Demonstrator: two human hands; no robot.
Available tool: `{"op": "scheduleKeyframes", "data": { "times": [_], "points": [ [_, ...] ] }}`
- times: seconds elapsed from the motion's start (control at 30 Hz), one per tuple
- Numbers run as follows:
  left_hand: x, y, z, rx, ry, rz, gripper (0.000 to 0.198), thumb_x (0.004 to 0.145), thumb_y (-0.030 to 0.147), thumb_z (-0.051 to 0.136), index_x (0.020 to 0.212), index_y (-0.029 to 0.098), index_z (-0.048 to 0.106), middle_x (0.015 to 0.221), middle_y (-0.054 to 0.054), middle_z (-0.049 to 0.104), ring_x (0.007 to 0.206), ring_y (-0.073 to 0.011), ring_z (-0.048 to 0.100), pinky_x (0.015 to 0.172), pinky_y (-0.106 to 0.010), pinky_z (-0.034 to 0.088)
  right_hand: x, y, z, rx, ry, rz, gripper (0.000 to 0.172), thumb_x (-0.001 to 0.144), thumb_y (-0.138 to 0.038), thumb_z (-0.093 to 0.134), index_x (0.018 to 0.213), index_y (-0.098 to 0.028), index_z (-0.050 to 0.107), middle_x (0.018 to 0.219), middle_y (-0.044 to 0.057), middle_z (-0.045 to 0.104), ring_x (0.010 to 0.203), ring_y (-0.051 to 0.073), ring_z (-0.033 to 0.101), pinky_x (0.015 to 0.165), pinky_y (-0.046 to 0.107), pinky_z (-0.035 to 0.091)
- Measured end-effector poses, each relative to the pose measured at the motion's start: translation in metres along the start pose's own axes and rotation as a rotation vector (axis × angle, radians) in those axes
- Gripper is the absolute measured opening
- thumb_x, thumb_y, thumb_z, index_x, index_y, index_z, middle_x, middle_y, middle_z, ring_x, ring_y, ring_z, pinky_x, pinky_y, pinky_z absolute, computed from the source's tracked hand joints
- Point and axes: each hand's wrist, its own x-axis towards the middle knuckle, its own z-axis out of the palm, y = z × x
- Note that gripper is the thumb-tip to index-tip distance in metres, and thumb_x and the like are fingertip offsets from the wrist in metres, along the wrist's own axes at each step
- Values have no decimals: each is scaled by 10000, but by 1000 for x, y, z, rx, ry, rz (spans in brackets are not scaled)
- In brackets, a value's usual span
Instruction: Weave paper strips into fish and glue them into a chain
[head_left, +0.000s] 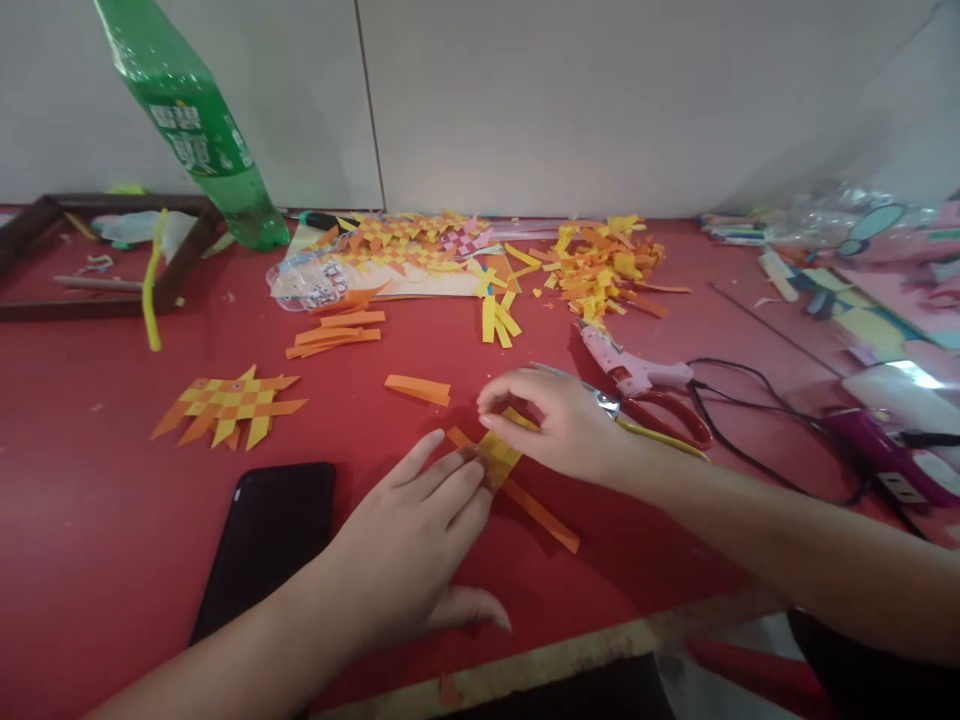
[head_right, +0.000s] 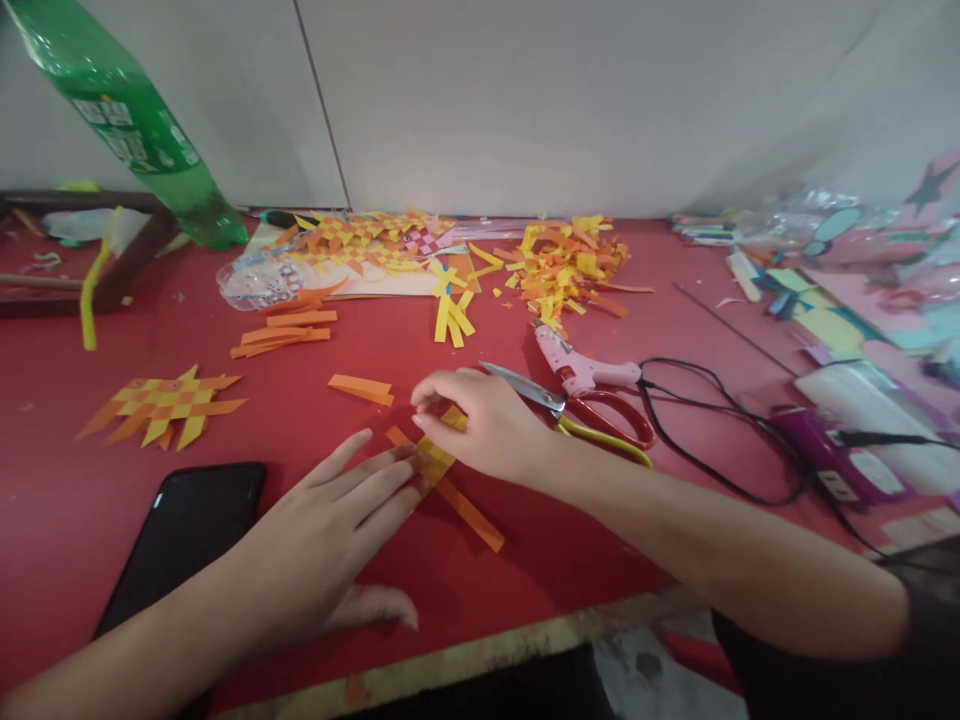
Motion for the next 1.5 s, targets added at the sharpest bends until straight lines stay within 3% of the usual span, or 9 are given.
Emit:
{"op": "scheduleKeyframes", "data": {
  "times": [0.27, 0.47, 0.67, 0.9, 1.0, 1.13, 1.23, 1.37, 1.5],
  "points": [
    [0, -3, 0, -14, -71, 26, 769, 803, 739, 532, 1221, 98, 605, 1210, -156, 672, 1237, -341, 576, 1126, -511, 346, 79, -20, 31, 139, -121, 19, 165, 845, -287, 650, 956, -191, 575, 872, 7, 684, 773, 133, 629, 690, 266, 463],
    [1, -2, -1, -37, -111, 4, 760, 810, 730, 532, 1246, 111, 599, 1225, -160, 658, 1262, -339, 554, 1126, -525, 357, 96, -21, 36, 202, -288, 104, 150, 808, -118, 637, 938, -175, 589, 841, 9, 668, 743, 126, 624, 674, 265, 479],
    [1, -3, -1, -47, -84, 26, 777, 832, 738, 477, 1271, 107, 593, 1247, -172, 649, 1248, -346, 563, 1125, -528, 365, 84, -6, 18, 259, -156, 86, 160, 836, -195, 648, 988, -179, 600, 948, 27, 678, 854, 130, 639, 786, 286, 499],
    [2, -2, -2, -18, -88, 6, 757, 819, 749, 486, 1204, 115, 634, 1176, -171, 672, 1183, -346, 608, 1093, -541, 404, 77, -14, 44, 77, -253, -59, 131, 864, -194, 655, 990, -170, 629, 903, 24, 692, 820, 139, 616, 749, 276, 461],
    [2, -2, -3, -18, -88, 10, 747, 823, 740, 492, 1200, 111, 633, 1188, -176, 666, 1201, -357, 598, 1088, -550, 408, 76, -19, 46, 89, -202, -90, 116, 900, -161, 595, 1006, -156, 643, 943, 39, 693, 835, 138, 618, 773, 278, 475],
    [3, -3, -4, -22, -117, 8, 688, 848, 681, 532, 1234, 117, 612, 1220, -168, 659, 1240, -341, 572, 1109, -544, 389, 60, -16, 25, 53, -123, -99, 318, 948, -133, 482, 1245, -173, 589, 1229, 96, 653, 1112, 177, 607, 958, 350, 476],
    [4, -3, -5, -35, -130, 4, 675, 840, 656, 573, 1254, 123, 601, 1252, -165, 648, 1251, -345, 560, 1114, -551, 380, 38, -8, 5, 15, -145, -105, 462, 951, -78, 391, 1377, -204, 516, 1225, 86, 645, 1085, 157, 619, 964, 352, 493],
    [4, -3, -6, -55, -134, -2, 652, 850, 624, 588, 1274, 129, 591, 1280, -168, 634, 1266, -339, 544, 1113, -555, 377, 9, -3, -15, 33, -117, -144, 434, 957, -89, 377, 1279, -244, 623, 1237, 57, 634, 1122, 152, 611, 974, 316, 493],
    [4, -2, -5, -29, -132, 6, 681, 838, 636, 594, 1294, 131, 580, 1250, -159, 645, 1227, -332, 571, 1117, -548, 373, -16, -8, -20, 107, -88, 40, 352, 948, -204, 489, 1263, -236, 643, 1221, 69, 650, 1035, 159, 650, 815, 264, 553]
  ]
}}
